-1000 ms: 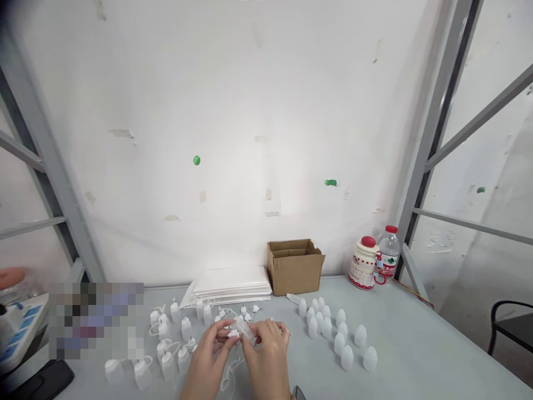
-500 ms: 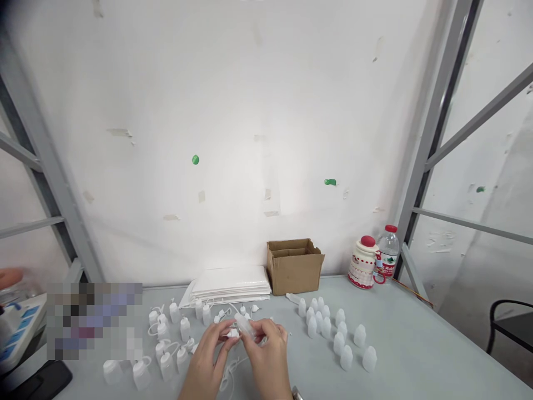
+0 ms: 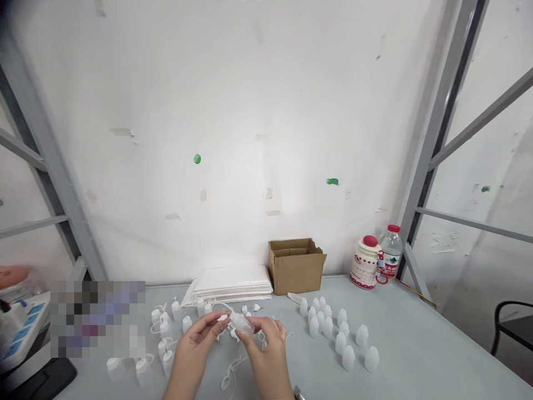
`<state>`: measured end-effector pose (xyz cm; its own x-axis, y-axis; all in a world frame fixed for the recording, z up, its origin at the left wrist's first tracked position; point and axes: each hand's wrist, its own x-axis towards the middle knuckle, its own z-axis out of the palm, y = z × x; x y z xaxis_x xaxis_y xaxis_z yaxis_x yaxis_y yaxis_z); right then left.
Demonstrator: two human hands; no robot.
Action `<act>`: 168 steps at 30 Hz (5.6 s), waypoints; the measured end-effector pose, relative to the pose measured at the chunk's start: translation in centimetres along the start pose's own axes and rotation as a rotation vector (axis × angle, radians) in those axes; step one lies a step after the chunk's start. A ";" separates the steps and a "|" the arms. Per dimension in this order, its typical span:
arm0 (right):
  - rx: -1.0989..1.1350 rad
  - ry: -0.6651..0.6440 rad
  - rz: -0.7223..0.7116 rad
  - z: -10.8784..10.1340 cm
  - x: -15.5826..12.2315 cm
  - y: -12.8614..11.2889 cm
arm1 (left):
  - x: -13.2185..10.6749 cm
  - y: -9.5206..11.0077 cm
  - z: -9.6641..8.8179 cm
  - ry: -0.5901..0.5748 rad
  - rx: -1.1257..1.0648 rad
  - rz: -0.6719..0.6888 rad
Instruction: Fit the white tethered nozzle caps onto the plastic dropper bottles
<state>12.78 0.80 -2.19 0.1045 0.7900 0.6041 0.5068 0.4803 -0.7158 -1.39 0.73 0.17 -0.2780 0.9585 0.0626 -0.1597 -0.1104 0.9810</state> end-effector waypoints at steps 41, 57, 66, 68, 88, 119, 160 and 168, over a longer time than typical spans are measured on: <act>0.467 -0.371 0.401 1.1 0.1 0.3 | 0.9 -0.3 -0.4 -0.214 -0.001 -0.166; 0.482 -0.417 0.476 1.1 0.2 0.8 | 0.5 -0.4 -0.1 -0.182 -0.006 -0.060; 0.675 -0.377 0.551 0.7 0.9 0.1 | 1.1 -1.0 -0.5 -0.095 -0.046 -0.089; 0.671 -0.358 0.538 0.6 0.8 -0.2 | 1.2 -0.8 -0.6 -0.075 -0.073 -0.097; 0.630 -0.488 0.547 0.9 0.2 -0.1 | 1.2 -0.3 -0.4 -0.168 -0.108 -0.070; 1.120 -0.532 0.730 -0.2 1.5 1.0 | 1.1 -0.6 -0.2 -0.310 0.301 0.082; 0.701 -0.519 0.601 0.3 1.3 0.1 | -0.3 -0.3 -0.1 -0.420 0.268 0.141; 0.444 -0.341 0.451 0.3 0.7 -0.1 | -0.9 0.3 0.0 -0.388 0.357 0.186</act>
<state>12.56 1.38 -1.78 -0.0884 0.9882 0.1250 0.0738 0.1317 -0.9885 -1.21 -0.18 0.35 0.1085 0.9653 0.2375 0.2082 -0.2557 0.9441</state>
